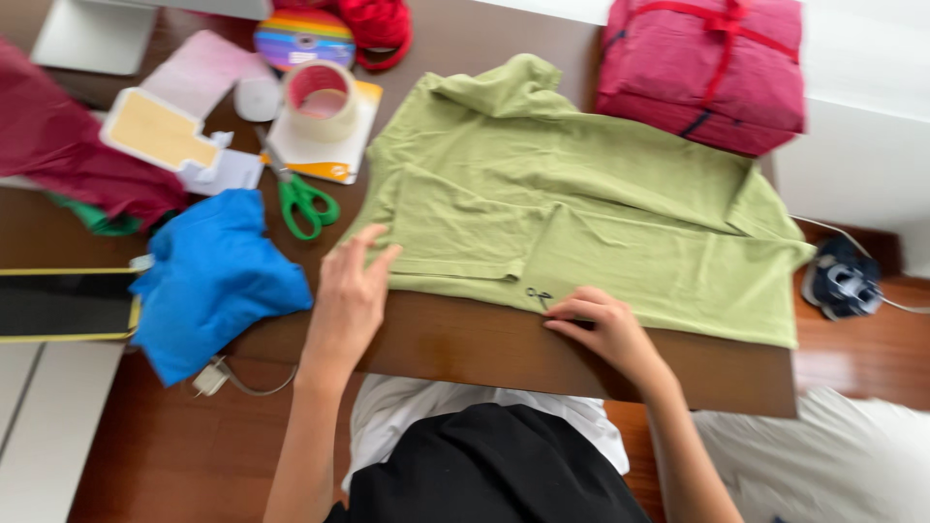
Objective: The person ties a red ribbon into a bow on a pink-wrapped gift, then folds a green t-shirt on the table. The person uses both hands to adjust the ribbon loops and folds the shirt in half multiple times.
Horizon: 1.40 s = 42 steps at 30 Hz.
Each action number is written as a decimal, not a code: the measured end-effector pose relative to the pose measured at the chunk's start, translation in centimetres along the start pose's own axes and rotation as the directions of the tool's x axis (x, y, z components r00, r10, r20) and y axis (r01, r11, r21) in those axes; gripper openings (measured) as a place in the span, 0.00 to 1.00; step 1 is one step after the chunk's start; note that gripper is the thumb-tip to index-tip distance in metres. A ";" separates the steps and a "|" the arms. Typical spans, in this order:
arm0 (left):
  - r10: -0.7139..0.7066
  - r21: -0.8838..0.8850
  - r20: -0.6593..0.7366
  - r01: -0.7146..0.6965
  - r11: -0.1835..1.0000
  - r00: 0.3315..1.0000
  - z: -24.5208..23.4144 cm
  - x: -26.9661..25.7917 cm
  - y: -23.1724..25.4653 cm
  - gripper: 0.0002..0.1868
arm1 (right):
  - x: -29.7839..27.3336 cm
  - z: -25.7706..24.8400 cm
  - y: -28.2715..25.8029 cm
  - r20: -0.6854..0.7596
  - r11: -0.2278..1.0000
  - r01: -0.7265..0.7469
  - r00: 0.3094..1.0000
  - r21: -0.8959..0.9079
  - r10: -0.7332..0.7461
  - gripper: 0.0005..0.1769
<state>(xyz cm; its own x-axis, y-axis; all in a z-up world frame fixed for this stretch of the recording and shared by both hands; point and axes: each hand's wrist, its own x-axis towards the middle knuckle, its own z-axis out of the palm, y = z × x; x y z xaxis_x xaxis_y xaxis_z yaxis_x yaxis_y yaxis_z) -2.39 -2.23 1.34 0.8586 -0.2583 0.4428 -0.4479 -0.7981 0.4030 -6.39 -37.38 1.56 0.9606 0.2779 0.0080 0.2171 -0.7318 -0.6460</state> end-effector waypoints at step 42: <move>-0.101 -0.217 0.124 0.126 0.968 0.987 6.3 -0.3 5.5 0.05 | -10.9 -12.5 27.5 -0.524 0.717 -0.303 0.517 0.628 0.677 0.25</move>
<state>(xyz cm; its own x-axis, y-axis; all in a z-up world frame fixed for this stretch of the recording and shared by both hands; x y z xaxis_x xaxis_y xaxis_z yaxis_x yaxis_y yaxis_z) -3.51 -9.99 -1.64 0.9236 -0.2418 0.2976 -0.3795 -0.6870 0.6197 -8.71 -68.33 -6.76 0.7347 -0.6776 -0.0331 -0.2439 -0.2183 -0.9449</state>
